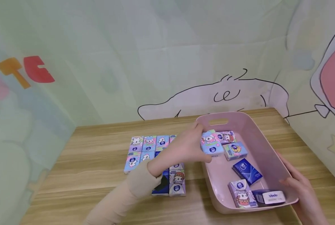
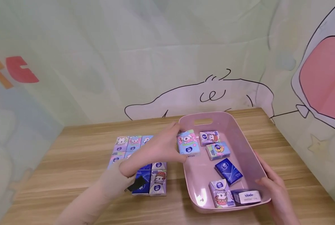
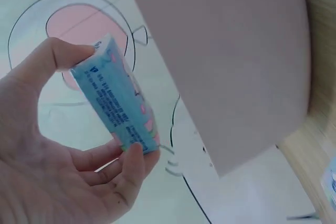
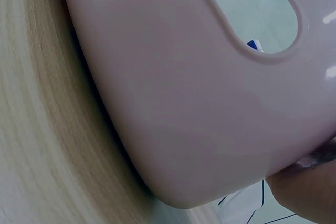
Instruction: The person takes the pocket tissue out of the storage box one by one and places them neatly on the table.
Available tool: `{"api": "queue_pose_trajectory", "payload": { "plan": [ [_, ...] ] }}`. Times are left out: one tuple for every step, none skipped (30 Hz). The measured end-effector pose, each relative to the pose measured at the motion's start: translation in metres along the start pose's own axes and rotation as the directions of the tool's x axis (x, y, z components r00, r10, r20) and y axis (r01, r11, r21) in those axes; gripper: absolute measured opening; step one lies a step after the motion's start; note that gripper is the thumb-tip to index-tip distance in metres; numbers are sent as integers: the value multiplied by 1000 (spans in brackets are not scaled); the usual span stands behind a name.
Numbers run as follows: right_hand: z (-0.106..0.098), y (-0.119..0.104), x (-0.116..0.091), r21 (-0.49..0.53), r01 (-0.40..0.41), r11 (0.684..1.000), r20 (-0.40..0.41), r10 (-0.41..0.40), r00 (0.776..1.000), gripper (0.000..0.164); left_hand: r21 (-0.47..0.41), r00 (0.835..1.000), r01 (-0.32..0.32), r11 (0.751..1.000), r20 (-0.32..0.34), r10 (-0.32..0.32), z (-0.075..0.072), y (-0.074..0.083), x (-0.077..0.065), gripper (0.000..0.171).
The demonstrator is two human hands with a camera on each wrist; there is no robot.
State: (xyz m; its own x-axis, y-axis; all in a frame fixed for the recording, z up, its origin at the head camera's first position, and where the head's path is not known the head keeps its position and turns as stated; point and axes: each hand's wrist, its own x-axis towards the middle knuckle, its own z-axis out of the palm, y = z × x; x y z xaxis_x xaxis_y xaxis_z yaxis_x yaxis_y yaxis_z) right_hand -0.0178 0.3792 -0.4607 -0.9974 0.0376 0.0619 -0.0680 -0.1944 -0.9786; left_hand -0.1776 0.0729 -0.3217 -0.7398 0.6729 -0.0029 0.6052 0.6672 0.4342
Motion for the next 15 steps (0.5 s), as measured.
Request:
{"api": "queue_pose_trajectory", "payload": {
  "plan": [
    [0,0,0,1,0,1000,0,0,1000,70,-19,1000,3,1000,-17,-3,-1,-3,-3,87],
    [-1,0,0,3,1,1000,0,-1,1000,70,-36,1000,7,999,-30,-9,-2,-6,-6,87],
    [-1,0,0,5,2,1000,2,-2,1000,71,-51,999,9,999,-43,-12,-2,-10,-9,87],
    [-1,0,0,6,3,1000,3,-3,1000,71,-66,998,10,998,-56,-14,-2,-13,-12,87],
    [-1,1,0,7,3,1000,5,-3,1000,71,-76,998,12,997,-67,-17,-2,-17,-15,88],
    [-1,1,0,8,4,1000,8,-4,1000,71,-89,997,14,996,-78,-21,-1,-21,-19,87],
    [-2,1,0,7,3,1000,10,-3,1000,71,-103,995,16,995,-92,-25,0,-25,-23,86],
    [-2,1,1,7,3,1000,12,-3,1000,71,-120,994,20,993,-103,-32,1,-30,-27,84],
    [-2,1,1,3,3,1000,14,-3,1000,71,-134,993,21,991,-116,-37,2,-34,-32,83],
    [-2,2,1,-1,2,1000,14,-2,1000,71,-143,991,28,989,-128,-46,4,-39,-36,82],
    [-2,2,1,-4,1,1000,15,-1,1000,71,-151,989,34,988,-140,-55,6,-44,-40,81],
    [-2,2,1,-5,3,1000,15,-3,1000,71,-156,987,39,987,-150,-63,7,-49,-44,80],
    [-2,2,1,-7,4,1000,14,-4,1000,71,-159,985,43,986,-160,-69,9,-53,-47,80],
    [-2,2,1,-8,7,1000,16,-7,1000,71,-166,983,49,985,-164,-77,11,-58,-51,81],
    [-2,2,1,-7,10,1000,18,-10,1000,71,-168,983,53,984,-167,-81,13,-62,-53,81]
  ]
}}
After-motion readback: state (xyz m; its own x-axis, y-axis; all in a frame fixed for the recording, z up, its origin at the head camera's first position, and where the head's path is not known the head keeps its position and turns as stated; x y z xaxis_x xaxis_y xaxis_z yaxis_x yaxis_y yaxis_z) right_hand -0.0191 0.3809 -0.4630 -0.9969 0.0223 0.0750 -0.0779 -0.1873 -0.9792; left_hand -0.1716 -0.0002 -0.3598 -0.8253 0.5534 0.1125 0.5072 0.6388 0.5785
